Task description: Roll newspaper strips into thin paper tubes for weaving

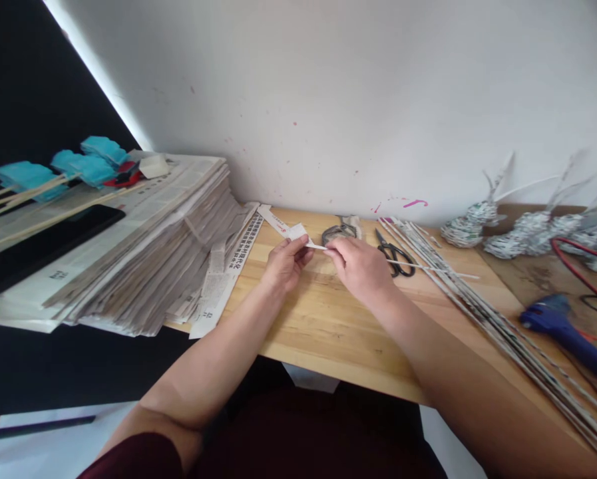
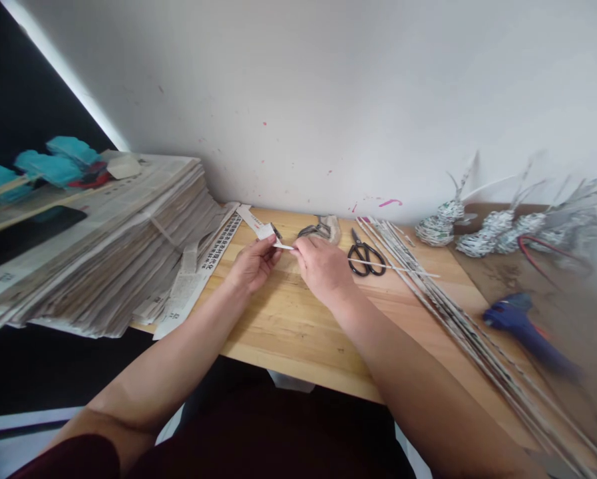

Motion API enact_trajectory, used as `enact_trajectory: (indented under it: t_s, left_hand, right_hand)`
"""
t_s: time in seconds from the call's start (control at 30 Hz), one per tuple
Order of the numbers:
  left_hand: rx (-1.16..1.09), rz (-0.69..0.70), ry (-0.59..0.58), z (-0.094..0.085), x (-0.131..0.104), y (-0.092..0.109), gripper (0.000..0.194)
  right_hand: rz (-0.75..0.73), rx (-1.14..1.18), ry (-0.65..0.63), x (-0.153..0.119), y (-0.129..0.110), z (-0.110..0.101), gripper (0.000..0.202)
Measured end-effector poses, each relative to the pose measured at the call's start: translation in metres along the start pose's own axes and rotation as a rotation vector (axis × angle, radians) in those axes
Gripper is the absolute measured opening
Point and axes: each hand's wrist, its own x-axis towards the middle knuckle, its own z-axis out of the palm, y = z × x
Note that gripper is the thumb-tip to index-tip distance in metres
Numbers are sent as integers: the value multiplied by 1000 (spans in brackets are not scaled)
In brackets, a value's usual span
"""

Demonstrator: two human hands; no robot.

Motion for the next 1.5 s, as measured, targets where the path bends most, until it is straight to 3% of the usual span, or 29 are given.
enact_trajectory:
  t_s: [0.33,0.57,0.8,1.0,1.13,1.27,1.37,1.5]
  left_hand:
    - [-40,-37,16,3,0,-2,5]
    - [-93,-40,4,0,3,-3,7]
    - [-82,-47,18,1,3,-2,4]
    - [-97,-85,-7,1,1,0,6]
    - [-107,-69,19,1,2,0,8]
    - [-97,-73,12,2,2,1,7]
    - [-92,-102,5,3,-1,3,8]
    - [-90,-128,-15,5,-3,4,10]
  right_hand:
    - [81,-5,-139,1,-9,-8,18]
    - [126,1,-206,2,-5,-9,26]
    - [122,66,-182,1,-7,-9,17]
    - [296,378,-360,6,-3,-14,27]
    - [170,285,-242,2,-5,-9,15]
    - [93,148,-179,0,-10,-5,22]
    - [210,288,-248,3,-8,-8,24]
    - [578,707,-498,7,-2,-12,29]
